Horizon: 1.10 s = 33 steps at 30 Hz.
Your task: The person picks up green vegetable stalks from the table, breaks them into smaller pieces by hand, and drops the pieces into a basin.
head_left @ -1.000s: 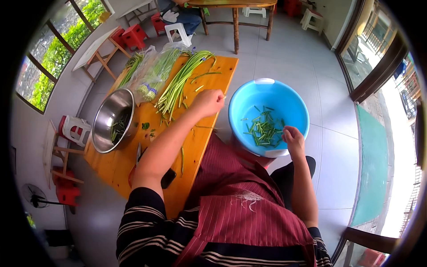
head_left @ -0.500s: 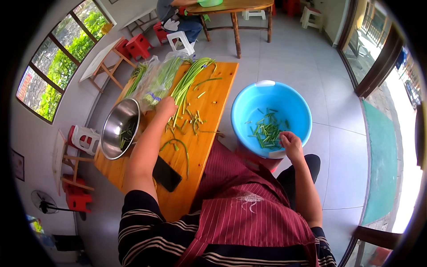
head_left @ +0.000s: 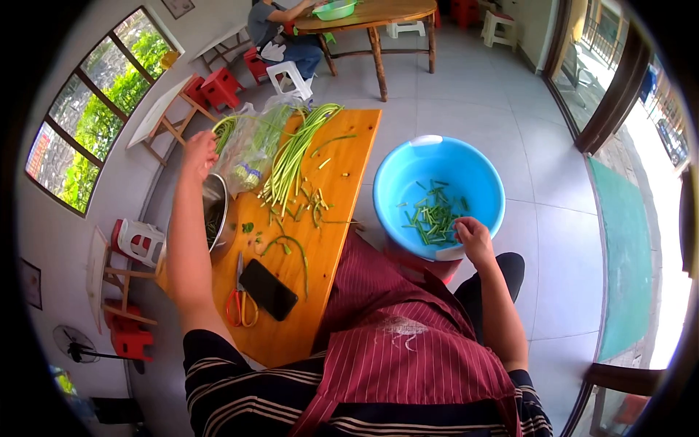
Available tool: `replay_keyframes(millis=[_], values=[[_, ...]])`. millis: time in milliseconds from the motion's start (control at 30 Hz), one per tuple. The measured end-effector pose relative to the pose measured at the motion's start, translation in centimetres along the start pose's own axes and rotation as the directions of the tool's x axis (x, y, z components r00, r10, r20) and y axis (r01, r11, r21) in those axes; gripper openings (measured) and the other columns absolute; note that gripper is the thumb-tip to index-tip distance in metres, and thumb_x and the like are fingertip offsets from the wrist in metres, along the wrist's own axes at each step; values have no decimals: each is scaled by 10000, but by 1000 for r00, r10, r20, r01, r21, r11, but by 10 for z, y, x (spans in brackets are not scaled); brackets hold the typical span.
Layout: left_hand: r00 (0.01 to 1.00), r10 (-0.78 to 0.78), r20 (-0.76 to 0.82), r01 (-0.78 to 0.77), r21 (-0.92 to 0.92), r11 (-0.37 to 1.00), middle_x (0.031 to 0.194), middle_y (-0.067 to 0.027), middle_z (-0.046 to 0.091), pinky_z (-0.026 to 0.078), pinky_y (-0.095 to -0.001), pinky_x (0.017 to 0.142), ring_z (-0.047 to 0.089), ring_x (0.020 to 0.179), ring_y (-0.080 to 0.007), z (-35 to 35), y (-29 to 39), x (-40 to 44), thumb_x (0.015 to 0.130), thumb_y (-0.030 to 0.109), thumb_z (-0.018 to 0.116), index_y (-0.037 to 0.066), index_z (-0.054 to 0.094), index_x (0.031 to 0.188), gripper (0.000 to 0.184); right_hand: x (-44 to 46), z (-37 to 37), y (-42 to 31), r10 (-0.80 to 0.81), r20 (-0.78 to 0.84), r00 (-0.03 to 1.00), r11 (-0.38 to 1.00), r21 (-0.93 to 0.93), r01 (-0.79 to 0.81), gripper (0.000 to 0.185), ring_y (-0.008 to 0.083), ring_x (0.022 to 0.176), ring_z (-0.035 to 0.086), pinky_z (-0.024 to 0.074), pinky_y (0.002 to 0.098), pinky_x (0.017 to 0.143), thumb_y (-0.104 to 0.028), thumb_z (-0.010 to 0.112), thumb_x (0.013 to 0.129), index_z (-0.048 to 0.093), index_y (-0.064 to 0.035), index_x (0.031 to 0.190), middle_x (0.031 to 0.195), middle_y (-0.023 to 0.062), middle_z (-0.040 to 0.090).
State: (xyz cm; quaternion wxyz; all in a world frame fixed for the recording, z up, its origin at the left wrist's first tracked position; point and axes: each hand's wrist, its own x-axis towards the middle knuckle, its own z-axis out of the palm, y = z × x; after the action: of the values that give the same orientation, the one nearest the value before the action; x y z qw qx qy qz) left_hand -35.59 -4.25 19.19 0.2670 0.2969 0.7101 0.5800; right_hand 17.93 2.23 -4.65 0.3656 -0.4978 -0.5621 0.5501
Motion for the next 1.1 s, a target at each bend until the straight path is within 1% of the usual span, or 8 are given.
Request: replay_keyframes(millis=[133, 300, 367, 467, 600, 800, 933, 1100], values=[[977, 213, -13, -188, -525, 830, 597, 32, 372, 373, -248, 590, 307, 463, -66, -7, 50, -34, 880, 207, 459, 20, 495, 925, 195, 0, 6, -4, -10, 24, 1000, 1000, -10, 10, 215, 108, 656, 558, 441, 227, 595, -132, 499, 828, 562, 31, 954, 755, 54, 593], [909, 351, 227, -81, -728, 681, 656, -2, 467, 387, -284, 723, 404, 580, -101, 54, 55, -79, 870, 165, 466, 9, 504, 954, 180, 1, 15, -3, -14, 43, 999, 1000, -17, 15, 216, 111, 651, 556, 440, 229, 596, -134, 497, 830, 564, 31, 952, 756, 53, 591], [762, 628, 156, -196, -869, 454, 763, -39, 551, 391, -312, 782, 467, 674, -129, 79, 51, -89, 866, 134, 460, 23, 509, 972, 161, 2, 16, -3, -12, 41, 999, 1000, -9, 12, 216, 110, 647, 556, 440, 229, 596, -135, 499, 829, 565, 32, 949, 758, 54, 592], [698, 713, -67, -406, -857, 318, 861, -67, 587, 398, -333, 801, 506, 733, -146, 97, 58, -72, 866, 130, 458, 44, 518, 968, 146, -1, 12, -7, -19, 41, 999, 1000, -20, 20, 216, 110, 642, 556, 441, 229, 595, -138, 501, 828, 566, 32, 943, 761, 54, 593], [837, 450, 313, -52, -772, 634, 943, -85, 585, 417, -359, 816, 552, 832, -179, 135, 24, -51, 865, 126, 463, 67, 513, 961, 124, -5, 7, -12, -6, 25, 1000, 999, -54, 8, 213, 107, 639, 551, 440, 224, 596, -140, 501, 826, 566, 34, 931, 757, 51, 590], [528, 345, 776, 368, -576, 730, 949, -102, 579, 426, -357, 833, 546, 918, -208, 237, -42, -121, 855, 97, 477, 90, 503, 964, 112, -6, 18, -28, 28, 96, 995, 998, 56, -33, 231, 99, 690, 534, 450, 221, 652, -184, 454, 877, 559, 5, 958, 812, 33, 577], [463, 242, 853, 453, -462, 762, 937, -102, 574, 454, -329, 788, 557, 866, -189, 288, -81, -159, 875, 91, 450, 84, 481, 941, 74, -12, 23, -56, 59, 168, 984, 953, 282, -105, 293, 121, 733, 546, 468, 249, 686, -235, 401, 907, 531, -1, 1026, 897, 61, 581], [503, 154, 851, 492, -428, 758, 917, -107, 573, 473, -359, 783, 567, 872, -223, 314, -119, -169, 864, 89, 466, 101, 452, 933, 71, -16, 26, -64, 49, 290, 956, 981, 167, -101, 293, 113, 725, 549, 472, 244, 670, -222, 395, 908, 517, 5, 1046, 902, 63, 584]])
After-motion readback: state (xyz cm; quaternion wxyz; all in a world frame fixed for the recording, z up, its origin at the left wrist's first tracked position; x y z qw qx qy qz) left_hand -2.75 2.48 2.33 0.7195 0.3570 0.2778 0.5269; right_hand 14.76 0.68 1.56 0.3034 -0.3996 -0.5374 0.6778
